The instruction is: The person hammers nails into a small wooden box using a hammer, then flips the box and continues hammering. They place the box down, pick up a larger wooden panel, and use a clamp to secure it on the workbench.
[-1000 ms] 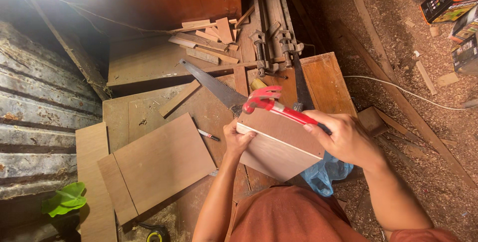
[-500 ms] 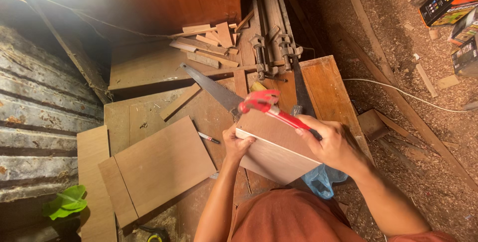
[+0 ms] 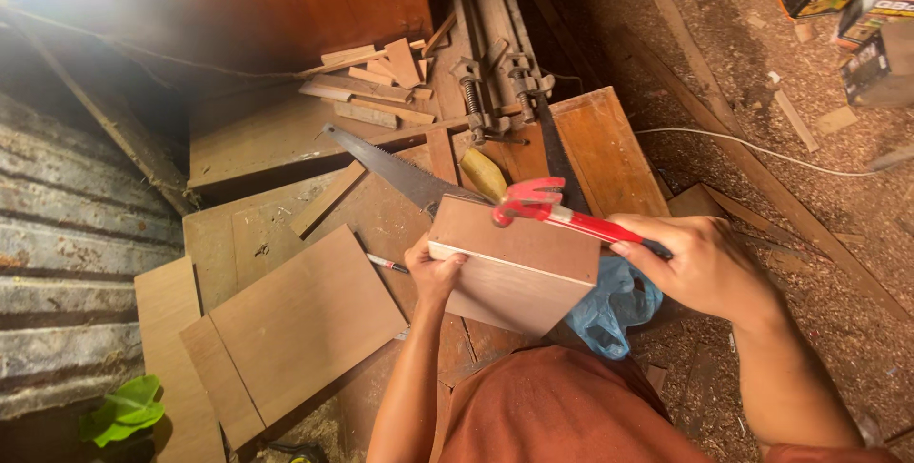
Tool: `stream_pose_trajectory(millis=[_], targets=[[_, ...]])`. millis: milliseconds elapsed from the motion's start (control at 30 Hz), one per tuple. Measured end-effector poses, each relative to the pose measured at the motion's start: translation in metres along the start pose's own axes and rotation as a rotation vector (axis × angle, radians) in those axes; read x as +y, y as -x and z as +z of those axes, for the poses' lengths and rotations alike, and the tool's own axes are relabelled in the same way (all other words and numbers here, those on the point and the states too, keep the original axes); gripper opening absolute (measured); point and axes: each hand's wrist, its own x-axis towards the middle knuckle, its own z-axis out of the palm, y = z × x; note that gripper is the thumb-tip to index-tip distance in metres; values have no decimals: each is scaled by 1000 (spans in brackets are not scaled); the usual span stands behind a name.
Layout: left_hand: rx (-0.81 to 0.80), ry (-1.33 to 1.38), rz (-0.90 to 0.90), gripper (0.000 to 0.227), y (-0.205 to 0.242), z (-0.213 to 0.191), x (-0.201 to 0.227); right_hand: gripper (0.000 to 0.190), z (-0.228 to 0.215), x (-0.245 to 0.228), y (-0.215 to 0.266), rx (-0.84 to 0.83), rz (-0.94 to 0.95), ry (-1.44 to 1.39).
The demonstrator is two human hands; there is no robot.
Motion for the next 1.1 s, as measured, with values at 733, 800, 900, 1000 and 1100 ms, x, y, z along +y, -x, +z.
stream_pose_trajectory(millis=[733,800,900,1000,1100], targets=[[318,-119,157,41,22,-29,16,37,3,19,52,-76,355,138],[323,-119,143,43,22,-29,18,36,2,14,54,-110,305,220],[313,-100,139,42,20,-28,21,29,-2,13,52,90,69,156],[309,-116,151,42,25,-29,17,32,4,11,54,69,161,88],[306,-227,114,37,25,-32,13,34,14,5,58,-60,229,213]])
